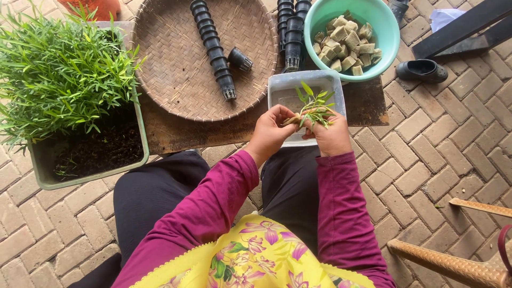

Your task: The person removes small green seedlings from a rectangular tray, cleans the roots, and places them into a clear plastic container filled with water. They also handle small wrapped blocks from a green bowl and black plastic planters on a woven tray.

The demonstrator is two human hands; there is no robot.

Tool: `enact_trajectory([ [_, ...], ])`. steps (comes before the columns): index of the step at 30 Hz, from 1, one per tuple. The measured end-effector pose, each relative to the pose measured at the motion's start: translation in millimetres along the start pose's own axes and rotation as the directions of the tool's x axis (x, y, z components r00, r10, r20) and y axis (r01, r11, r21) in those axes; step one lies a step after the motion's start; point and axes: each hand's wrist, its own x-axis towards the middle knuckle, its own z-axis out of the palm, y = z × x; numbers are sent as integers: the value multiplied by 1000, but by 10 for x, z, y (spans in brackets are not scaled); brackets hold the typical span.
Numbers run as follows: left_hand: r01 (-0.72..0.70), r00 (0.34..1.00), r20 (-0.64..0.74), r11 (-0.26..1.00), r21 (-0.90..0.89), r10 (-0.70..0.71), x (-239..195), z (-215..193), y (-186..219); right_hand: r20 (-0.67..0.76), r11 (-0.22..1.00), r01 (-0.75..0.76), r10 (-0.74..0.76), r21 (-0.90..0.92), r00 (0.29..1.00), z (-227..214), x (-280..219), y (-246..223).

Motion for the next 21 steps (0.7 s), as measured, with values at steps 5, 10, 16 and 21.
enact_trajectory([
  [5, 130, 991, 51, 976, -177, -123, 12, -50, -47, -42, 996, -2, -2, -87, 999, -40, -15, -44],
  [10, 171, 985, 74, 960, -221, -158, 8, -31, -126, -60, 995, -52, 47, -85, 997, -51, -37, -81],
  [16, 66, 998, 7, 988, -142, -66, 57, 106, -131, 31, 994, -46, 43, 98, 999, -127, -10, -29],
  [21, 28, 997, -71, 977, -211, -44, 134, 119, -147, -63, 967, -51, 69, 249, 996, -185, 0, 130],
])
